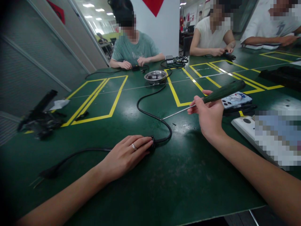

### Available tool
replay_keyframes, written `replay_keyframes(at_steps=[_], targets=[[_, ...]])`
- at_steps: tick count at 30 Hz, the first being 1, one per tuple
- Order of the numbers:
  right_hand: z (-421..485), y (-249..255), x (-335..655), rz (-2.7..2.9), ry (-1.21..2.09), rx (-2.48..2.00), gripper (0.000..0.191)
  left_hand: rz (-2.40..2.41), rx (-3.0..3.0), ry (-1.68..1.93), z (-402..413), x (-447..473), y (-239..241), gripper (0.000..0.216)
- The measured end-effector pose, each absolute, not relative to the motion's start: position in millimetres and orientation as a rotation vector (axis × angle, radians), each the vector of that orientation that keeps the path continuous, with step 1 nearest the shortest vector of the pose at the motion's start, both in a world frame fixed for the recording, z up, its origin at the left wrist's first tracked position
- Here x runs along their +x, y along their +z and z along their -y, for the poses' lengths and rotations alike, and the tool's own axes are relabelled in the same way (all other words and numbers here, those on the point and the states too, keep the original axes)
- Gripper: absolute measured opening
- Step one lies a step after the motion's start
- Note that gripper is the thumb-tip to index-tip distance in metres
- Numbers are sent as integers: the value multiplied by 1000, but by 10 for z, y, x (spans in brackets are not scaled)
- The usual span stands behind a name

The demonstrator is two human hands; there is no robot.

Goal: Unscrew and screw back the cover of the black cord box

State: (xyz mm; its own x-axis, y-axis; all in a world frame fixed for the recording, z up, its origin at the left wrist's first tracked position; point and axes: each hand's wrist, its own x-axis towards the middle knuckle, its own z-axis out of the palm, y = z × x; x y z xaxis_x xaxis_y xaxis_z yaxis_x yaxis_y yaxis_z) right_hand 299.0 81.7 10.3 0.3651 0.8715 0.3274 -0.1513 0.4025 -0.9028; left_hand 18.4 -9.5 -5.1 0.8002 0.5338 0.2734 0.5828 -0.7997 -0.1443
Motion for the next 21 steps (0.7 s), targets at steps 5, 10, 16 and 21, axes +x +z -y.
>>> replay_keyframes(at_steps=[5,10,16,21], targets=[[-781,151,2975,892,957,-936,29,876,-2782,-292,92,179,-72,38],[-703,136,2921,878,1090,-929,24,863,-2794,-308,91,155,-100,39],[-665,103,2881,897,1145,-939,27,884,-2802,-345,90,163,-94,36],[-635,123,2838,898,1153,-951,25,881,-2809,-376,84,187,-89,35]])
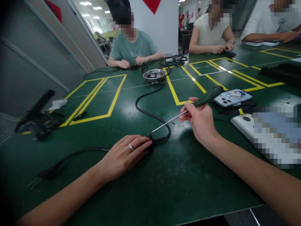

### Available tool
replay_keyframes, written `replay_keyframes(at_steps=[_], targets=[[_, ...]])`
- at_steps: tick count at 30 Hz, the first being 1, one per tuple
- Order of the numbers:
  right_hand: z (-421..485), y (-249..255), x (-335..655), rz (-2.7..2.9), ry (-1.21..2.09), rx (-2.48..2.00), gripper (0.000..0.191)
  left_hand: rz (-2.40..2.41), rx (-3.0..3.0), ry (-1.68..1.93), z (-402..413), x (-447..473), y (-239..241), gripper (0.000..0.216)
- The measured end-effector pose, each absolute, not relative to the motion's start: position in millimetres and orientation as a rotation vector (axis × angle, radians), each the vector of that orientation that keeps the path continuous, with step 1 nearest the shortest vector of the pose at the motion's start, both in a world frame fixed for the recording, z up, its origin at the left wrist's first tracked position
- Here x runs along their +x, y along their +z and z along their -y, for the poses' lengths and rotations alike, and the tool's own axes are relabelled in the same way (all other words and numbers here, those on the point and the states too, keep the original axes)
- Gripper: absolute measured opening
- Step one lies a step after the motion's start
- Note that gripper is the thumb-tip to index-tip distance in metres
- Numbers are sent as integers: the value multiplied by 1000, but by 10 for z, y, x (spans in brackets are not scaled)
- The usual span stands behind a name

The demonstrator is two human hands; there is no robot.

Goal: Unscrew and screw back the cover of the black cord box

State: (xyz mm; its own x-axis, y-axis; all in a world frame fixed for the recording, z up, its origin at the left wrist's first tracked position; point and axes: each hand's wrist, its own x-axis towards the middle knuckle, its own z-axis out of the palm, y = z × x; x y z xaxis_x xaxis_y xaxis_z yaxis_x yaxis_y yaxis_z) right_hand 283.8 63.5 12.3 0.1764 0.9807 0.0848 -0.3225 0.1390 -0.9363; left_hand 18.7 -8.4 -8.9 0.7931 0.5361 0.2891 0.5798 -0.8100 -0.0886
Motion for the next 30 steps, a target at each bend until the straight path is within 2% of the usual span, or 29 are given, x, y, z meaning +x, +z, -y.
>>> replay_keyframes(at_steps=[13,30], targets=[[-617,94,2822,903,1203,-1004,31,976,-2801,-421,89,169,-83,33],[-657,85,2841,865,1184,-976,23,923,-2820,-316,94,178,-57,36]])
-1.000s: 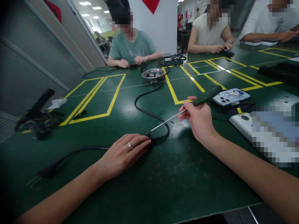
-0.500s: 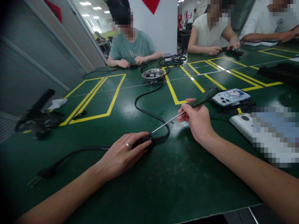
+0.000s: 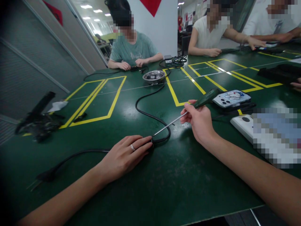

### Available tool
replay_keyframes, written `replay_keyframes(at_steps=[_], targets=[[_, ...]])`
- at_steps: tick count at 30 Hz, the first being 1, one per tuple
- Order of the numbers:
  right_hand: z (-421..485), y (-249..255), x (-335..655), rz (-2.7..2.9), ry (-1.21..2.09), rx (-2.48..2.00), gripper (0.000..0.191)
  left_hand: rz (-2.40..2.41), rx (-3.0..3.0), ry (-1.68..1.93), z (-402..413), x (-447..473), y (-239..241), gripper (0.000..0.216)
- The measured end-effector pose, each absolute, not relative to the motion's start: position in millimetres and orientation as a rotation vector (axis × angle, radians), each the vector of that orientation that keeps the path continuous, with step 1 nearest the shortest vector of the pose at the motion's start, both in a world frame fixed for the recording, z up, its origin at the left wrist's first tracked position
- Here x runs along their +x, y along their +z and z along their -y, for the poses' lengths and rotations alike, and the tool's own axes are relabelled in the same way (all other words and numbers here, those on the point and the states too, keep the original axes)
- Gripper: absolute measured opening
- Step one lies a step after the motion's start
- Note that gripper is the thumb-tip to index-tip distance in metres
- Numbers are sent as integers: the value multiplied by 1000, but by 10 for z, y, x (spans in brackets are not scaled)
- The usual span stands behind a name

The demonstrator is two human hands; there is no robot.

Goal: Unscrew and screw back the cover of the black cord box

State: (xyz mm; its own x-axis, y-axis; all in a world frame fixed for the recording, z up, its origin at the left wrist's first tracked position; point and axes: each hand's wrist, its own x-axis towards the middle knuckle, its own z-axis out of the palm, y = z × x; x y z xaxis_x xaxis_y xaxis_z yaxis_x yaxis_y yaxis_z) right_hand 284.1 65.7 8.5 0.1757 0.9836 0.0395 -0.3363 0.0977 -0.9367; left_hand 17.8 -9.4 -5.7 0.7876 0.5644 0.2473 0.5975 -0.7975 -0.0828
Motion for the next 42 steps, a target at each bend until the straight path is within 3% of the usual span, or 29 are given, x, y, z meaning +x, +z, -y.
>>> replay_keyframes(at_steps=[12,42], targets=[[-586,152,2832,955,1147,-892,16,1408,-2947,-464,23,127,-51,40],[-531,210,2820,1060,1114,-824,11,1476,-2958,-416,30,142,-50,41]])
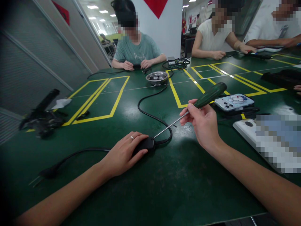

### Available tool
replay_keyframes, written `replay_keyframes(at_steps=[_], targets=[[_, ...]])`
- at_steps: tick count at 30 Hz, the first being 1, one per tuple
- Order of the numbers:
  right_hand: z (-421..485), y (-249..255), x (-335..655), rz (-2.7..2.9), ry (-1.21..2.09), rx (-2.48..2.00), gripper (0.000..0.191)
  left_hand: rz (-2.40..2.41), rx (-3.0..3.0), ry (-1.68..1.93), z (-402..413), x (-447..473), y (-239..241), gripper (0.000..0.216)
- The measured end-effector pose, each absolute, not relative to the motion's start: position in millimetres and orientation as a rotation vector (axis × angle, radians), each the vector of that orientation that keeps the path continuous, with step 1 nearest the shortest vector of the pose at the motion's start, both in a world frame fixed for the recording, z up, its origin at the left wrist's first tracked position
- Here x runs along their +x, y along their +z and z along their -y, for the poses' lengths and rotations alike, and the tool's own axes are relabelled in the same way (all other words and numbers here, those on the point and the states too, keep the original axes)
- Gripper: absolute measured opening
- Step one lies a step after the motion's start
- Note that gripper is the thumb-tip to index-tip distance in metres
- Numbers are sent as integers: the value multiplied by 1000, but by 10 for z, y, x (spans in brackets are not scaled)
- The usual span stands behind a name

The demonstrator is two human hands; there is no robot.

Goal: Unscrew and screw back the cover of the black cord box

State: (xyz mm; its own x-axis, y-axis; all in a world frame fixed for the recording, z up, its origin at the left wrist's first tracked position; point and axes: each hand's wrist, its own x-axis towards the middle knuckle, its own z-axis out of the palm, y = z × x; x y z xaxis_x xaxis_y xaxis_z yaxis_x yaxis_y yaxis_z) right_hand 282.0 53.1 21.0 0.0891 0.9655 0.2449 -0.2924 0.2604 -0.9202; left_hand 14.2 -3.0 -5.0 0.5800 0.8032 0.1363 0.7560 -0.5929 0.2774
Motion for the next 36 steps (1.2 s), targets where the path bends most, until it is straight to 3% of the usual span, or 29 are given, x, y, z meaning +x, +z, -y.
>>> replay_keyframes(at_steps=[5,10,15,21,36], targets=[[-535,201,2829,1124,1068,-867,9,-1305,2607,375,34,143,-38,40],[-548,197,2828,1167,983,-900,20,-1309,2602,368,43,143,-37,40],[-564,187,2851,1095,1091,-785,7,-1317,2581,334,43,148,-32,41],[-557,201,2901,1093,1171,-706,27,-1323,2568,309,32,151,-15,41],[-580,211,2912,1110,1105,-763,24,-1322,2580,324,32,148,-18,42]])
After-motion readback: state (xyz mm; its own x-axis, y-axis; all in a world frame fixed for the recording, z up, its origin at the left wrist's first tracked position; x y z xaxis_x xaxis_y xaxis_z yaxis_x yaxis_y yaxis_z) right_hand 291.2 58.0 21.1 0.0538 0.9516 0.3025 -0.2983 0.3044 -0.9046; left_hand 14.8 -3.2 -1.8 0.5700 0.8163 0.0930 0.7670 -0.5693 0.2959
